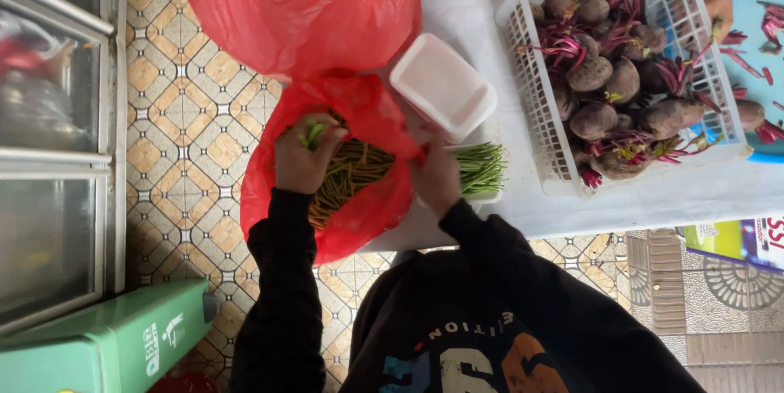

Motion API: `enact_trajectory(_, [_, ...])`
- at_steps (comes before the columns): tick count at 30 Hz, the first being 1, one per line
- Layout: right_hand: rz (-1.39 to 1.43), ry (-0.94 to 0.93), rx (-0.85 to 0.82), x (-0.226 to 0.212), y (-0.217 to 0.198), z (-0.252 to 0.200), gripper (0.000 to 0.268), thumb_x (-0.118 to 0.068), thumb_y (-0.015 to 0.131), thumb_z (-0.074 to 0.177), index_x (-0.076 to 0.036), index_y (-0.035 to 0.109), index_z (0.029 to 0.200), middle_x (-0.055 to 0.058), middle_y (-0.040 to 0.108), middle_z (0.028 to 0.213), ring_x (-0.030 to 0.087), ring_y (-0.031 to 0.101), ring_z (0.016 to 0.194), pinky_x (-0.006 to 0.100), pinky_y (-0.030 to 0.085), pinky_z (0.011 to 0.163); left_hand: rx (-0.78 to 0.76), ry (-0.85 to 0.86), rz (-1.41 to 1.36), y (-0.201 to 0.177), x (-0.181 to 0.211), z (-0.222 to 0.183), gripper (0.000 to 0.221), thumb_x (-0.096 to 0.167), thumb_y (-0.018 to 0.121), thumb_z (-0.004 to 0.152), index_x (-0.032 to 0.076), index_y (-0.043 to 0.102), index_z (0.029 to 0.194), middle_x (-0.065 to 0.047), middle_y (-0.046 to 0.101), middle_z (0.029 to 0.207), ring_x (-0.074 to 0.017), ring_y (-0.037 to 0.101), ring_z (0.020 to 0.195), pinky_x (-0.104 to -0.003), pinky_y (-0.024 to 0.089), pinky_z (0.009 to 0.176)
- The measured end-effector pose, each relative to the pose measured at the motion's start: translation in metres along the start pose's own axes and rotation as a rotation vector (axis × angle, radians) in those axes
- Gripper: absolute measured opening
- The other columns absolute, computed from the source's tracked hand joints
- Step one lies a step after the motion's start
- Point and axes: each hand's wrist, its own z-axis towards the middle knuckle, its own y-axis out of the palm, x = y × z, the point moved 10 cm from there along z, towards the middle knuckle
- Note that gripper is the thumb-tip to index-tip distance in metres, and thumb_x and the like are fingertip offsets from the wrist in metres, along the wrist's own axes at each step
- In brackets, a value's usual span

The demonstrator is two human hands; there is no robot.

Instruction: Sorting and transferring green beans from a large plastic bag into a smaller container on a scale.

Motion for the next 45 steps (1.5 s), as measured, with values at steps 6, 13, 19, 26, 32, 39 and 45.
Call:
enact_trajectory(6, [0.132,0.154,0.051,0.041,-0.035,0.01,0.04,-0.015,0.059,0.09,-0.025,0.056,0.129,0.009,0.077,0.091,0.036,0.073,0.089,0.05,0.055,0.082,-0.681,-0.292,0.45,0.083,-0.051,-0.013,0.031,0.032,0.061,0.103,0.003,0.072,0.099,-0.015,0.069,0.075,-0.0305,0.068,0.072,-0.044,0.056,0.071])
enact_trajectory(13, [0.247,0.089,-0.049,0.043,-0.035,0.014,0.038,-0.017,0.061,0.093,-0.021,0.063,0.131,0.011,0.077,0.095,0.026,0.071,0.081,0.042,0.056,0.073,-0.785,-0.025,0.844,0.137,-0.117,0.003,0.024,0.029,0.056,0.104,0.01,0.07,0.103,-0.007,0.071,0.075,-0.0259,0.072,0.07,-0.04,0.058,0.066])
enact_trajectory(19, [0.267,0.035,-0.081,0.033,-0.047,0.001,0.048,-0.014,0.071,0.09,-0.018,0.062,0.137,0.016,0.074,0.104,0.027,0.069,0.088,0.041,0.058,0.078,-0.577,-0.071,0.933,0.095,-0.113,0.011,0.035,0.041,0.061,0.099,0.016,0.068,0.124,-0.007,0.074,0.086,-0.0318,0.075,0.076,-0.048,0.06,0.065])
enact_trajectory(26, [0.385,-0.084,-0.152,0.011,-0.059,-0.036,0.065,-0.026,0.074,0.098,0.0,0.045,0.151,0.033,0.063,0.129,0.043,0.072,0.101,0.045,0.057,0.078,-0.918,0.334,0.783,0.093,-0.025,-0.039,0.032,0.015,0.069,0.092,0.009,0.069,0.124,-0.019,0.073,0.113,-0.0404,0.069,0.109,-0.053,0.058,0.092])
enact_trajectory(32, [0.358,-0.126,-0.138,0.018,-0.061,-0.04,0.062,-0.023,0.071,0.1,0.002,0.045,0.15,0.034,0.065,0.126,0.044,0.073,0.097,0.044,0.056,0.075,-1.125,0.289,0.955,0.122,-0.063,-0.046,0.016,0.01,0.062,0.1,0.013,0.071,0.113,-0.009,0.072,0.103,-0.0267,0.07,0.093,-0.04,0.058,0.084])
enact_trajectory(39, [0.226,-0.275,0.045,0.0,-0.078,-0.047,0.049,-0.013,0.073,0.098,0.001,0.055,0.141,0.026,0.069,0.118,0.041,0.074,0.09,0.043,0.058,0.072,-0.965,-0.151,0.551,0.138,-0.112,-0.018,0.027,0.015,0.053,0.103,0.007,0.063,0.079,-0.006,0.062,0.072,-0.0193,0.059,0.066,-0.03,0.051,0.065])
enact_trajectory(45, [0.132,-0.721,0.246,-0.055,-0.091,-0.075,0.025,-0.007,0.073,0.09,-0.005,0.075,0.115,0.01,0.072,0.108,0.037,0.071,0.097,0.041,0.058,0.083,-0.983,0.127,0.92,0.089,-0.055,-0.006,0.03,0.029,0.056,0.103,0.009,0.066,0.121,-0.015,0.074,0.101,-0.0348,0.074,0.094,-0.049,0.06,0.082])
